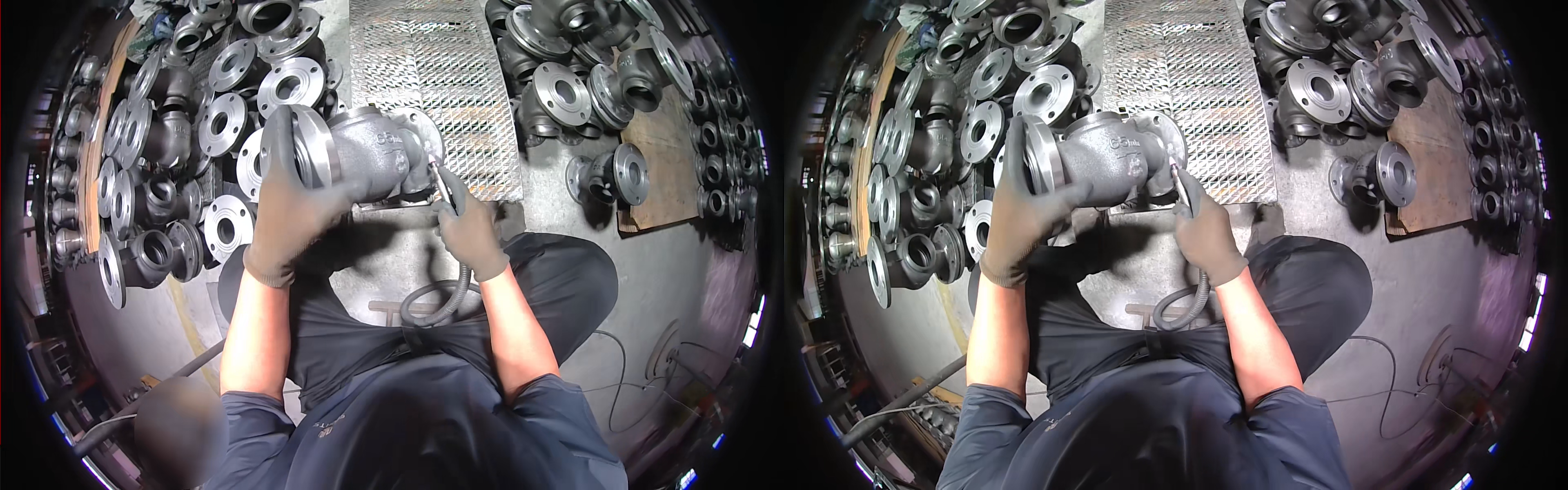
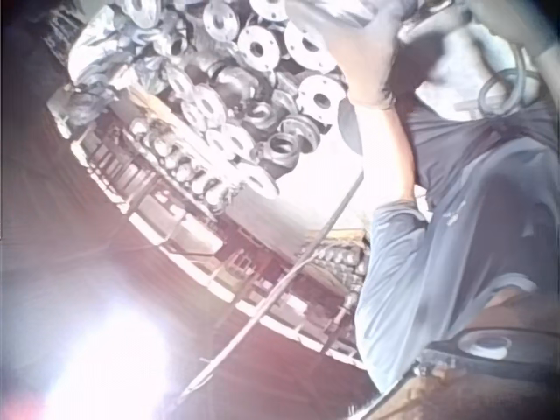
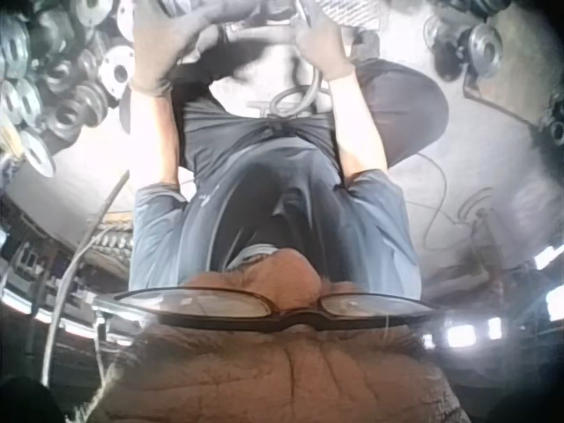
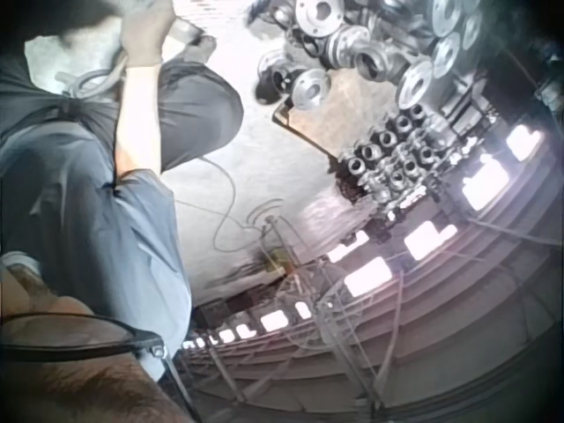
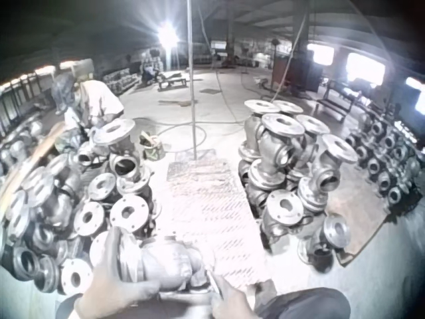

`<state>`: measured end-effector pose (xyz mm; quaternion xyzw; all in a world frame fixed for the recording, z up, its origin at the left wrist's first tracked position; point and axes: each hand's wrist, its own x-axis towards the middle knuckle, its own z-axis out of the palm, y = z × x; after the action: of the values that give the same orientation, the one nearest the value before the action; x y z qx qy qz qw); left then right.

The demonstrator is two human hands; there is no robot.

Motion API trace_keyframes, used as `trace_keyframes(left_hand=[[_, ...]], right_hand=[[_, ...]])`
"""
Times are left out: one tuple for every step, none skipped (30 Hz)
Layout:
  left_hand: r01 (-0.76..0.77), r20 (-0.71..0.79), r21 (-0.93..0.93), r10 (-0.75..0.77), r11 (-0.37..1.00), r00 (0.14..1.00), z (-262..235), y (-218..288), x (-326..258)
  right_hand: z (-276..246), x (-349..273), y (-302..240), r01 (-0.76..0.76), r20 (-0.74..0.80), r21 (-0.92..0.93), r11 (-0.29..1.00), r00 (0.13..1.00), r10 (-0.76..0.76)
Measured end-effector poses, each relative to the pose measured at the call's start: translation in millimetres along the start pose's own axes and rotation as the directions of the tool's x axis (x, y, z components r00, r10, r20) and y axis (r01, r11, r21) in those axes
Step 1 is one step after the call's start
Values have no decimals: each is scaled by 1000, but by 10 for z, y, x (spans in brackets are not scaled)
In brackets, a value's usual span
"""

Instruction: Inspecting and grinding metal valve bodies to remove burrs or imperfections.

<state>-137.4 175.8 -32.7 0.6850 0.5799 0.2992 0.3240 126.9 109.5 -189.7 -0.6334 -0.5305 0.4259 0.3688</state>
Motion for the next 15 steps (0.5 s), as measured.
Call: trace_keyframes(left_hand=[[-25, 35, 34, 24, 999, 999, -36, 4, -42], [-51, 70, 67, 47, 996, 996, -66, 3, -68], [-263, 93, 225, 248, 938, 964, -23, -108, -100], [-266, 94, 228, 250, 937, 964, -20, -181, -131], [-319, 163, 311, 280, 895, 946, -28, -233, -159], [-374, 234, 386, 303, 843, 924, -32, -259, -190], [-340, 234, 374, 267, 862, 935, -7, -232, -222], [-343, 236, 374, 269, 861, 934, 10, -191, -224], [-278, 244, 368, 196, 887, 950, 21, -131, -205], [-209, 250, 366, 121, 907, 961, 29, -70, -176], [-121, 183, 386, 53, 915, 982, 60, -10, -134], [-123, 183, 388, 54, 914, 982, 47, -13, -55], [-108, 54, 318, 95, 942, 994, 13, -63, 35], [-106, -72, 241, 126, 965, 989, 14, 10, 134], [234, 30, -118, -232, 965, 972, -74, 123, 225]], right_hand=[[-13, 6, -24, 4, -2, 1, 1000, 1000, -4], [-35, 9, -56, -31, 11, -40, 999, 999, 32], [-54, 11, -73, -65, 22, -81, 995, 997, 67], [-71, 9, -65, -64, 21, -77, 995, 998, 66], [-96, 20, -36, -66, 11, -44, 997, 998, 67], [-115, 31, 6, -67, 0, -11, 998, 998, 67], [-107, 42, 27, -31, -12, 67, 997, 999, 32], [-128, 25, 50, -31, -15, 68, 997, 999, 32], [-156, 1, 73, -68, -38, 108, 992, 997, 72], [-170, -6, 57, -100, -58, 150, 984, 992, 110], [-189, -8, 46, -53, -43, 56, 997, 998, 56], [-216, -37, 32, -52, -44, 58, 997, 998, 55], [-246, -73, -119, -79, -22, 21, 997, 997, 80], [-296, -125, -195, -111, -6, -19, 994, 994, 110], [-288, -160, -99, -35, -46, -31, 999, 998, 34]])
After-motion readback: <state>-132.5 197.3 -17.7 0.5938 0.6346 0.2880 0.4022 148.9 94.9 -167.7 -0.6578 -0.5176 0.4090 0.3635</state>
